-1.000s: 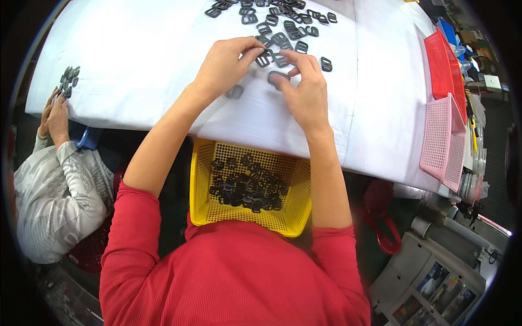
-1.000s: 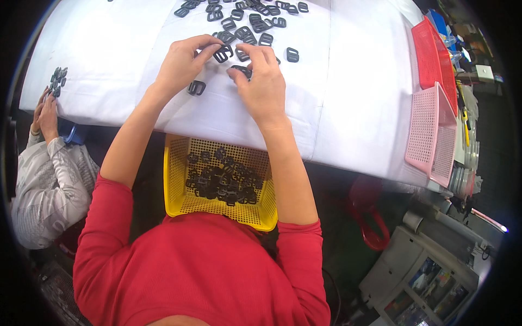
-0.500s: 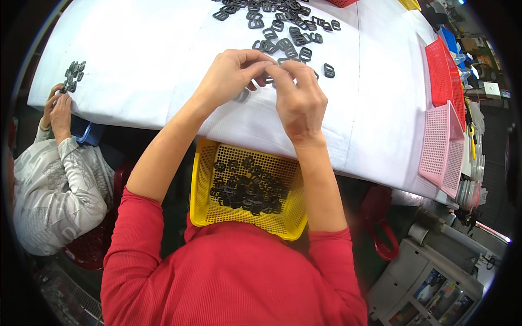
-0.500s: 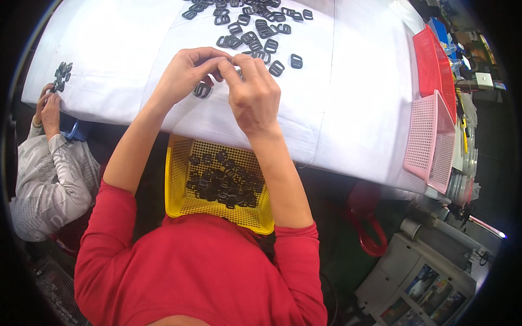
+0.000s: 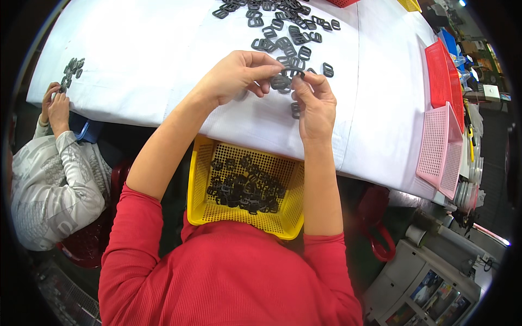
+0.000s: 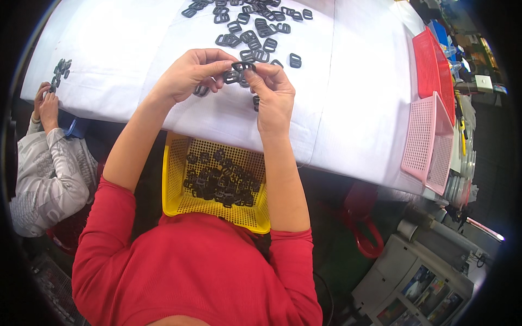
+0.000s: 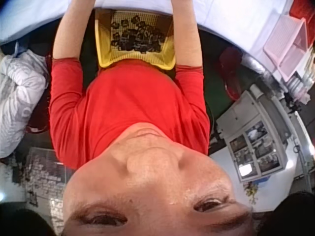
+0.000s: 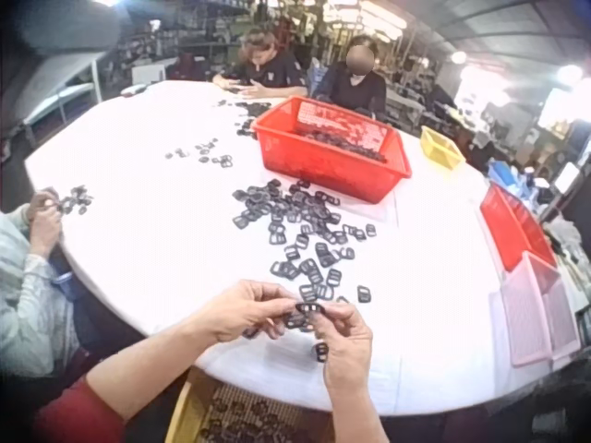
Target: The person sorts small black plastic fasteners and metal hooks on a white table, placing the fasteners into a yellow basket. The person briefly moves a red chair and retrieves a box from a shelf before returning to the table to continue sorting.
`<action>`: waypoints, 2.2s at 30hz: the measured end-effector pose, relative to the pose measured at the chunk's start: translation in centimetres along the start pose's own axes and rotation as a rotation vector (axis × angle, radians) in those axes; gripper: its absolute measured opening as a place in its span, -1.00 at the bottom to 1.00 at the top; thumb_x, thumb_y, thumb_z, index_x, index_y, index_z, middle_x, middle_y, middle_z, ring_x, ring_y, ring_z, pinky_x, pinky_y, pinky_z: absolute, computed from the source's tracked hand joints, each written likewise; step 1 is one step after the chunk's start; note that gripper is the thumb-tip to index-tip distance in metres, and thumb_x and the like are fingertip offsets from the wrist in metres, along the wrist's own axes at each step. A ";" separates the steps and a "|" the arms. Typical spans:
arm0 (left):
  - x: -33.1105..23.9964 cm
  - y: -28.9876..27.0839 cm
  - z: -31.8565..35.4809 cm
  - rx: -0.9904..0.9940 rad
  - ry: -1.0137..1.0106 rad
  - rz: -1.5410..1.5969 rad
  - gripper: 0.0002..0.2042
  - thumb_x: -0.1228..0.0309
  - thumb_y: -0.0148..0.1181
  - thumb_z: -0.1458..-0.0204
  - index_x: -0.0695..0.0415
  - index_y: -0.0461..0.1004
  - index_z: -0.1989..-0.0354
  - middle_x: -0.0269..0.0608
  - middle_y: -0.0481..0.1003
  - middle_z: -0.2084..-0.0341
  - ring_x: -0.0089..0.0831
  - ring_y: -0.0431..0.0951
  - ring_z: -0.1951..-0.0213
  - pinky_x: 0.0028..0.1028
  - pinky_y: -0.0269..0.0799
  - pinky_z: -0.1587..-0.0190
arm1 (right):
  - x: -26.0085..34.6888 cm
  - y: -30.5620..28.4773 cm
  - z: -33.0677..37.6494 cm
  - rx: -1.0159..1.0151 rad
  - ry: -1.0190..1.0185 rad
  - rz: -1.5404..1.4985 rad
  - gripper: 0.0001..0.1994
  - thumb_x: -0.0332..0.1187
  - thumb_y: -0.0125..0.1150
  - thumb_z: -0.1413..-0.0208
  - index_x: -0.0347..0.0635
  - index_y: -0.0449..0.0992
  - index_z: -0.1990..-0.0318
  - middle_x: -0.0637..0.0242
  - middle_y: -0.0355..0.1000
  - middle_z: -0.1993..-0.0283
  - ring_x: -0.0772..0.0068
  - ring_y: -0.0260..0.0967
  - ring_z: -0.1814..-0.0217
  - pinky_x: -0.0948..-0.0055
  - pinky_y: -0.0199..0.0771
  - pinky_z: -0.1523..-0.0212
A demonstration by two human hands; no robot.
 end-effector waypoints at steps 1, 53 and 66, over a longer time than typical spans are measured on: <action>0.0 0.0 -0.1 0.017 -0.004 -0.035 -0.76 0.36 0.14 -0.08 0.26 0.45 0.16 -0.31 0.47 0.45 -0.66 0.46 0.52 -0.68 0.41 0.50 | -0.3 -0.4 0.2 -0.003 0.033 -0.036 -0.92 -0.54 0.26 0.02 -0.19 0.49 0.38 0.37 0.47 0.34 0.64 0.36 0.36 0.68 0.28 0.48; -1.3 4.8 1.0 -0.132 0.185 -0.185 -0.87 0.44 0.09 -0.11 0.27 0.38 0.29 -0.28 0.44 0.51 -0.64 0.43 0.54 -0.63 0.40 0.50 | 1.3 0.4 3.0 -0.258 -0.084 -0.073 -0.92 -0.50 0.16 -0.08 -0.26 0.41 0.28 0.26 0.48 0.34 0.56 0.42 0.33 0.58 0.44 0.27; -0.6 4.2 1.4 -0.096 0.155 0.067 -0.84 0.42 0.08 -0.12 0.27 0.37 0.26 -0.29 0.44 0.50 -0.63 0.43 0.51 -0.60 0.40 0.47 | 1.5 0.8 2.7 -0.221 -0.250 0.128 -0.93 -0.52 0.17 -0.07 -0.26 0.42 0.30 0.31 0.48 0.39 0.66 0.36 0.40 0.71 0.26 0.44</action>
Point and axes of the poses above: each hand's wrist, its own z-axis away from the middle knuckle, its own y-axis out of the palm, x = y × z, the point moved 2 cm from there along -z, towards the middle knuckle
